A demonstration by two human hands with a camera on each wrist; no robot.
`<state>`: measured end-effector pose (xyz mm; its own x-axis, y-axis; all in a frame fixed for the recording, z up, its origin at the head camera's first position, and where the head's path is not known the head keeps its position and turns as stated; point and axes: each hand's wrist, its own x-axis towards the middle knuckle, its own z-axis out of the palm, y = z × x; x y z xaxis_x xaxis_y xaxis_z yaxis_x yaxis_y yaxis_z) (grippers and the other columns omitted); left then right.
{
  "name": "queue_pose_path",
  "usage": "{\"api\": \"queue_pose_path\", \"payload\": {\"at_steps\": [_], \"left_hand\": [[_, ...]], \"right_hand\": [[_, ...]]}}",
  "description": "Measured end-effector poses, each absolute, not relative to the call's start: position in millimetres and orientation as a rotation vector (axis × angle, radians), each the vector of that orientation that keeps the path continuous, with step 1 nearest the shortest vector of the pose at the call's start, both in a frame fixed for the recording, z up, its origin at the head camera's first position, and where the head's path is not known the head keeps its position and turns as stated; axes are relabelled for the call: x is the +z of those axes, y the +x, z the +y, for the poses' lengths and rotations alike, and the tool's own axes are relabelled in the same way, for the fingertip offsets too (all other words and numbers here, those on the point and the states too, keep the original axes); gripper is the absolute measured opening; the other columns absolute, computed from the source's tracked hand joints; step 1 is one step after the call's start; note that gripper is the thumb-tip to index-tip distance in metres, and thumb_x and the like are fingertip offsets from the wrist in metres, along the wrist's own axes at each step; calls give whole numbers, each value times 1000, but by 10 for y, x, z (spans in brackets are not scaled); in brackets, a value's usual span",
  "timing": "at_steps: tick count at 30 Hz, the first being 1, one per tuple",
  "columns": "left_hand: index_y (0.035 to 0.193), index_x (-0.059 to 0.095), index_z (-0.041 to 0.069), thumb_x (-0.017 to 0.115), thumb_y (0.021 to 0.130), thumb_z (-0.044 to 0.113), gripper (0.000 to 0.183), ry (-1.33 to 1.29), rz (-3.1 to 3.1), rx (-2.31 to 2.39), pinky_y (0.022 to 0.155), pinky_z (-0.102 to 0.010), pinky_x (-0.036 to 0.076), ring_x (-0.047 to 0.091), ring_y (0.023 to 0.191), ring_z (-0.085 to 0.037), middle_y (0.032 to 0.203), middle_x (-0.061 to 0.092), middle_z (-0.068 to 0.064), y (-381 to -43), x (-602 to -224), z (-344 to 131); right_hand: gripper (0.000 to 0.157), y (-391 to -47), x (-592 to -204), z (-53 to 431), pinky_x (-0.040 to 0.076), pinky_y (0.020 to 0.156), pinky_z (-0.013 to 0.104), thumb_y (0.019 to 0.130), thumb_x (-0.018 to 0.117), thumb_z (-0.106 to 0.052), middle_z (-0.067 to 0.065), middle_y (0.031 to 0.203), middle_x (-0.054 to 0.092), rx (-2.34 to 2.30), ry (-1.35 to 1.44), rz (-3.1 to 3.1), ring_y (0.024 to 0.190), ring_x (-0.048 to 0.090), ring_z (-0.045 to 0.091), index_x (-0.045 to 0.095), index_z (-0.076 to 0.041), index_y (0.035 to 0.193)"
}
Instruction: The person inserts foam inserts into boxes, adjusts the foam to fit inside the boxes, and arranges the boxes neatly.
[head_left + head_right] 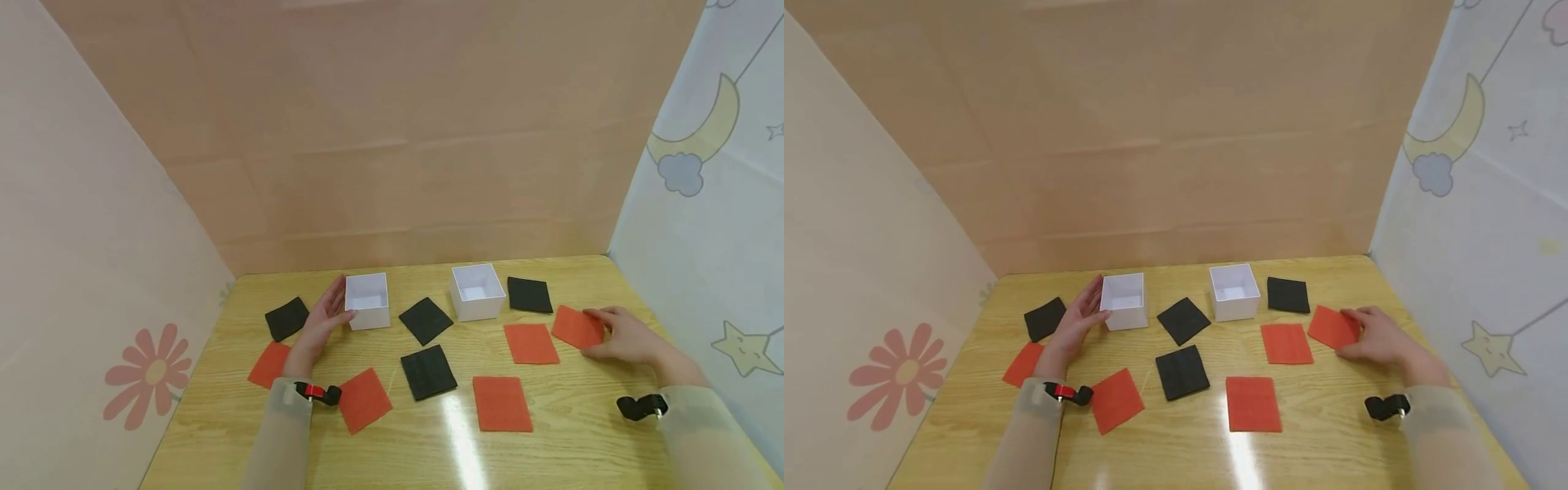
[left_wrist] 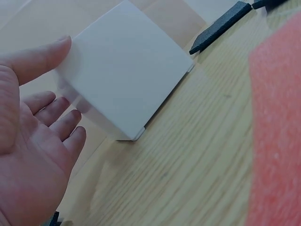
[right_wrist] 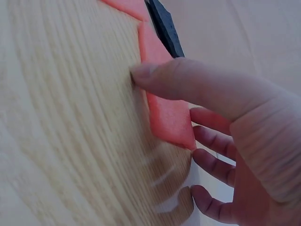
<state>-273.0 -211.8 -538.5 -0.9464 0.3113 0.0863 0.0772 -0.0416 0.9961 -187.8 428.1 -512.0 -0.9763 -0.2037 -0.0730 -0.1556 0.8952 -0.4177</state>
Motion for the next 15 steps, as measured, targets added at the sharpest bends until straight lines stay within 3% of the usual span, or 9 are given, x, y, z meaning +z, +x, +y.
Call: {"api": "queue_pose_path", "payload": {"at_steps": [5,15], "left_hand": [[173,19,15,74,101,5,92,383,2069,2106,128,-40,22,21,163,-25,178,21,-2,-2716,-5353,-2097],[173,17,13,73,101,2,93,358,2056,2115,128,-39,22,21,163,-23,178,21,-2,-2712,-5327,-2089]], "right_hand": [[108,-1893,-5139,4213,42,96,79,74,96,-51,42,140,43,-585,-258,2995,121,45,64,50,12,148],[107,-1904,-5160,4191,47,93,75,73,95,-58,41,138,48,-569,-254,2996,118,50,62,54,9,146]]}}
